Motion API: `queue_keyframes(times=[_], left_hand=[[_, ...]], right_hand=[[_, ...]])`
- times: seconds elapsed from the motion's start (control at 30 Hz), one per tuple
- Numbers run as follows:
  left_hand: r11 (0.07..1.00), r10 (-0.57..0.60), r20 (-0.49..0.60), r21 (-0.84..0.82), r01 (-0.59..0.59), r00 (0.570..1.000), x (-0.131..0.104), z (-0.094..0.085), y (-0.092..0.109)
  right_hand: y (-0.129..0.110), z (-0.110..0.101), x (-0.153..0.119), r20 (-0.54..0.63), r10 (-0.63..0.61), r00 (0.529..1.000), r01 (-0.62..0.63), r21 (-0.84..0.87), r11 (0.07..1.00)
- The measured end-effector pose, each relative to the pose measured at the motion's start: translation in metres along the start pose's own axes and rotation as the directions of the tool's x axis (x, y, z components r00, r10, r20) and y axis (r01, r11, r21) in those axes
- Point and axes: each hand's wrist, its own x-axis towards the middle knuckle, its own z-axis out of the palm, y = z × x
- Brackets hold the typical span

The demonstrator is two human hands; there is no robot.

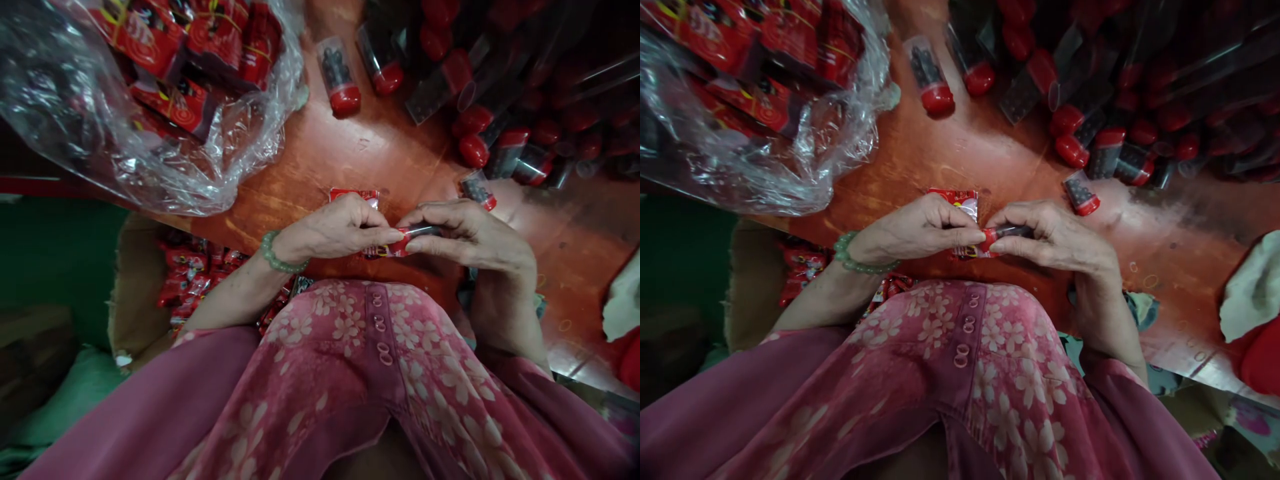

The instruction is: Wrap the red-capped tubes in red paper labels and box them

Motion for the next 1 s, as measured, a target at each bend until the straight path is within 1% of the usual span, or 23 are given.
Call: queue_keyframes(times=[0.1,0.17,0.23,0.3,0.4,0.47,0.57,0.6,0.73,0.77,0.83,0.9,1.0], left_hand=[[1.0,-0.004,-0.018,0.002,0.004,1.0,0.003,0.003,0.002],[0.999,-0.015,-0.015,-0.035,0.015,1.0,0.005,0.005,0.003],[0.995,-0.041,0.001,-0.086,0.041,0.999,0.007,0.007,0.003],[0.99,-0.075,-0.005,-0.119,0.074,0.997,0.009,0.009,0.003],[0.987,-0.1,-0.014,-0.124,0.098,0.995,0.011,0.013,0.002],[0.985,-0.097,-0.001,-0.145,0.096,0.995,0.012,0.016,0.003],[0.98,-0.098,0.013,-0.172,0.098,0.995,0.012,0.015,0.006],[0.982,-0.1,0.012,-0.161,0.101,0.995,0.011,0.013,0.007],[0.987,-0.12,-0.01,-0.107,0.118,0.993,0.006,0.004,0.009],[0.988,-0.122,-0.001,-0.098,0.121,0.993,0.005,0.003,0.009],[0.991,-0.118,0.055,-0.055,0.121,0.992,0.002,0.002,0.009],[0.994,-0.111,0.086,0.02,0.109,0.99,0.001,0.005,0.008],[0.99,-0.106,0.067,0.097,0.099,0.992,0.002,0.01,0.007]], right_hand=[[0.0,0.0,-0.001,-0.015,-0.015,1.0,0.014,-0.026,1.0],[0.001,0.001,-0.002,-0.033,0.009,0.999,-0.009,0.016,1.0],[0.004,0.002,-0.003,-0.056,0.041,0.998,-0.036,0.095,0.995],[0.007,0.004,-0.003,-0.078,0.05,0.996,-0.039,0.139,0.99],[0.01,0.009,-0.002,-0.079,0.048,0.996,-0.035,0.153,0.988],[0.011,0.014,0.0,-0.131,0.042,0.991,-0.022,0.15,0.988],[0.012,0.022,0.001,-0.276,-0.006,0.961,0.03,0.084,0.996],[0.012,0.024,0.002,-0.307,-0.026,0.951,0.046,0.058,0.997],[0.011,0.029,0.001,-0.352,-0.059,0.934,0.056,-0.017,0.998],[0.011,0.031,0.001,-0.365,-0.053,0.929,0.042,-0.038,0.998],[0.011,0.035,0.0,-0.407,-0.037,0.913,0.001,-0.088,0.996],[0.013,0.041,0.0,-0.471,-0.058,0.88,-0.01,-0.142,0.99],[0.016,0.052,0.002,-0.566,-0.172,0.806,0.029,-0.253,0.967]])
